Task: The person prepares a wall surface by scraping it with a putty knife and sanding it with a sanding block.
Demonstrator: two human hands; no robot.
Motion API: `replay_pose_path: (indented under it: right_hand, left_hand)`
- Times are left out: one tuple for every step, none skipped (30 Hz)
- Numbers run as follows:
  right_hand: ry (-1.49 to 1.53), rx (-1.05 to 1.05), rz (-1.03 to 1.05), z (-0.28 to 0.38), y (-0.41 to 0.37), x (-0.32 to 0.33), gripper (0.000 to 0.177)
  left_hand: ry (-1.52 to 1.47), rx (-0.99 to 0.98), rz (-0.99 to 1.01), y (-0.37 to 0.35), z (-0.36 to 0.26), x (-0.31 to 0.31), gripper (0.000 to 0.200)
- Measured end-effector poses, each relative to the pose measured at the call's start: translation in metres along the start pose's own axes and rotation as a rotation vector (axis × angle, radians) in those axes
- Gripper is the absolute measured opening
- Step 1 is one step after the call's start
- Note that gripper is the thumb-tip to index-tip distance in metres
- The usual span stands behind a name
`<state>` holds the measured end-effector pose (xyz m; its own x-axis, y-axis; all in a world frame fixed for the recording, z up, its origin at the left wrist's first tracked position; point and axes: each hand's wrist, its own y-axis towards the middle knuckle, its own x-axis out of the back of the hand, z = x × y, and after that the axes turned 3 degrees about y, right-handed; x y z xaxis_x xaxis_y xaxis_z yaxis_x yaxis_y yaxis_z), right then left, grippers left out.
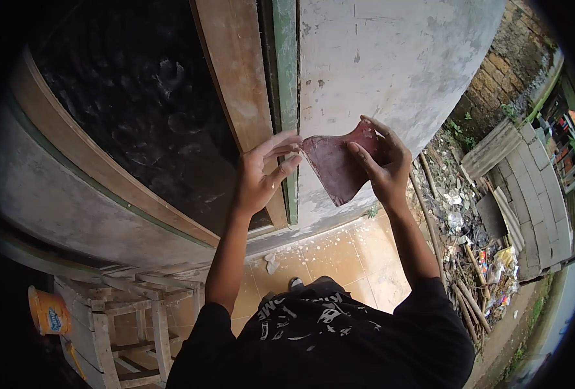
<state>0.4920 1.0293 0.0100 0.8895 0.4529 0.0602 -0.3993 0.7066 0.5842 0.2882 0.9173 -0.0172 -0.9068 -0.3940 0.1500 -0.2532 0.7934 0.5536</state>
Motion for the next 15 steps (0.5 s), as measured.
replay_pose_path:
  right_hand:
    - [-0.004, 0.010, -0.011, -0.004, -0.009, -0.002, 0.048]
    - [0.002, -0.001, -0.016, -0.010, -0.019, -0.005, 0.048]
    - [0.006, -0.013, -0.023, -0.015, -0.028, -0.007, 0.048]
    - [0.018, -0.040, -0.038, -0.017, -0.037, -0.010, 0.049]
    - [-0.009, -0.053, -0.054, -0.023, -0.046, -0.011, 0.049]
    - [-0.009, -0.058, -0.068, -0.028, -0.053, -0.012, 0.048]
    - [-0.008, -0.060, -0.082, -0.033, -0.059, -0.013, 0.048]
    - [0.035, -0.130, -0.096, -0.040, -0.066, -0.014, 0.048]
    - [0.035, -0.134, -0.101, -0.044, -0.071, -0.014, 0.048]
    - [0.066, -0.188, -0.090, -0.046, -0.075, -0.013, 0.048]
    - [0.098, -0.241, -0.082, -0.050, -0.080, -0.011, 0.048]
    - [0.095, -0.283, -0.046, -0.055, -0.086, -0.008, 0.052]
    - [0.094, -0.282, -0.057, -0.057, -0.090, -0.007, 0.052]
    - [0.138, -0.328, -0.027, -0.059, -0.095, -0.006, 0.054]
    - [0.181, -0.376, 0.004, -0.061, -0.100, -0.005, 0.056]
  left_hand:
    - [-0.179, 0.078, -0.067, -0.011, 0.008, -0.011, 0.043]
    - [-0.281, 0.137, -0.074, -0.020, 0.016, -0.018, 0.038]
    - [-0.383, 0.197, -0.078, -0.029, 0.024, -0.023, 0.032]
    - [-0.388, 0.205, -0.075, -0.038, 0.031, -0.026, 0.032]
    - [-0.387, 0.273, -0.049, -0.047, 0.038, -0.028, 0.026]
    - [-0.385, 0.333, -0.022, -0.052, 0.042, -0.030, 0.020]
    - [-0.388, 0.334, -0.017, -0.055, 0.042, -0.034, 0.020]
    - [-0.400, 0.379, -0.063, -0.059, 0.043, -0.038, 0.017]
    - [-0.408, 0.426, -0.109, -0.063, 0.043, -0.040, 0.014]
    - [-0.434, 0.436, -0.110, -0.066, 0.050, -0.042, 0.017]
    - [-0.433, 0.438, -0.103, -0.070, 0.054, -0.042, 0.017]
    - [-0.417, 0.458, -0.110, -0.074, 0.057, -0.044, 0.017]
    - [-0.401, 0.477, -0.115, -0.075, 0.058, -0.046, 0.018]
    - [-0.392, 0.487, -0.116, -0.075, 0.056, -0.048, 0.019]
    - [-0.394, 0.487, -0.103, -0.076, 0.058, -0.050, 0.019]
